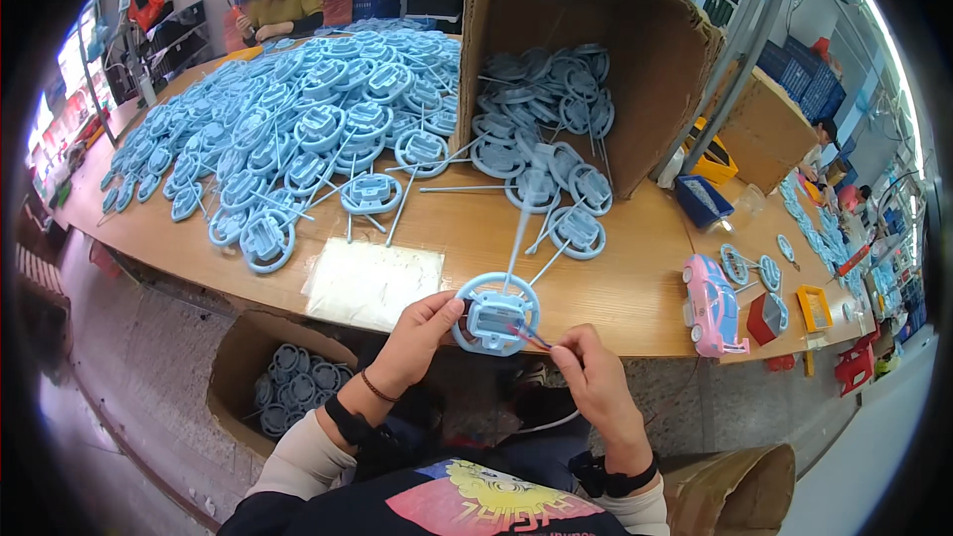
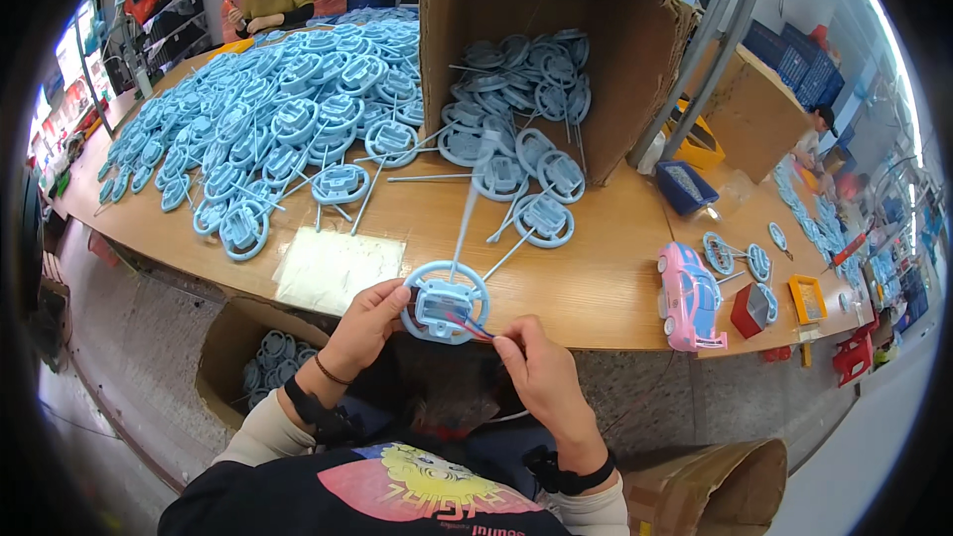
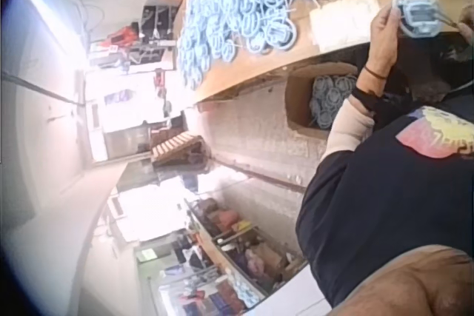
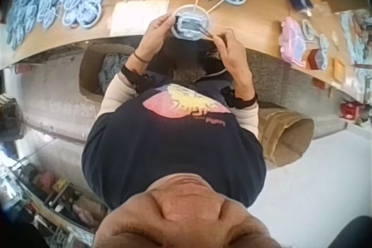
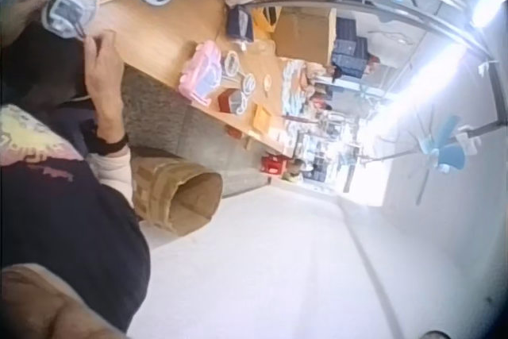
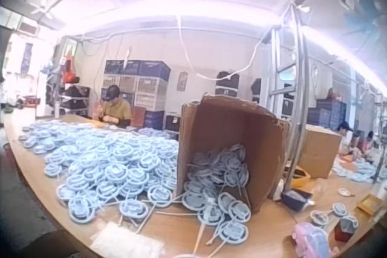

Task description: The person repeatedly picks up light-blue plastic circular parts with attached rods from a table and a cardboard box, then uses a red and blue tool to press or adjust a central component on each part. Finished parts are placed back on the table. The process is repetitive and continues throughout the clip.

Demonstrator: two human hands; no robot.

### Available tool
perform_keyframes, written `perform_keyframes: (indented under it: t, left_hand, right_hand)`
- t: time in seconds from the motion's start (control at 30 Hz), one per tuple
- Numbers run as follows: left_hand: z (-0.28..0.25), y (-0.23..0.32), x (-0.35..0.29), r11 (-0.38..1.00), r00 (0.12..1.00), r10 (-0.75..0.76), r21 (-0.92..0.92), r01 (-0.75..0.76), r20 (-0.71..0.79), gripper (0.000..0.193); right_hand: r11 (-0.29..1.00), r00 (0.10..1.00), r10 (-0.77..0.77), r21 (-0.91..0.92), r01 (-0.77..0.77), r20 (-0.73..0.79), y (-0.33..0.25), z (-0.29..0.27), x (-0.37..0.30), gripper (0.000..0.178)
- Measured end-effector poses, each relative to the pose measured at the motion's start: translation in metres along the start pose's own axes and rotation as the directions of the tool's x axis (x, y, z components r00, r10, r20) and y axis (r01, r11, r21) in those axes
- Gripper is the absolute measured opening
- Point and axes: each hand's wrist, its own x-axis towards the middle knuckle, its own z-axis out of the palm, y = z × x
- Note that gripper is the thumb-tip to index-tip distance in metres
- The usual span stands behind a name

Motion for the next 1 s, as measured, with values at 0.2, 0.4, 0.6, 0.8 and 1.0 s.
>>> perform_keyframes:
  t: [0.2, 0.4, 0.6, 0.8, 1.0]
  left_hand:
    - [-0.001, 0.004, -0.007, 1.000, 1.000, -0.013, 0.006, 0.013, -0.009, 0.031]
    - [0.002, 0.003, -0.005, 0.998, 0.999, -0.039, -0.052, 0.039, 0.003, 0.030]
    - [-0.002, 0.005, -0.007, 0.992, 0.996, -0.090, -0.090, 0.092, 0.023, 0.031]
    - [0.004, 0.001, -0.011, 0.961, 0.974, -0.165, -0.196, 0.194, 0.157, 0.040]
    - [0.003, -0.009, -0.005, 0.929, 0.976, -0.107, -0.332, 0.167, 0.192, 0.048]
  right_hand:
    - [0.981, 0.990, -0.072, -0.169, 0.092, 0.117, -0.004, 0.006, 0.011, 0.017]
    - [0.984, 0.980, -0.102, -0.124, 0.124, 0.173, -0.001, 0.002, 0.019, 0.017]
    - [0.995, 0.975, -0.097, 0.015, 0.096, 0.198, 0.006, 0.002, 0.016, 0.016]
    - [0.992, 0.971, -0.099, 0.102, 0.078, 0.219, 0.009, 0.005, 0.016, 0.015]
    - [0.988, 0.966, -0.075, 0.146, 0.040, 0.247, 0.003, 0.014, 0.016, 0.016]
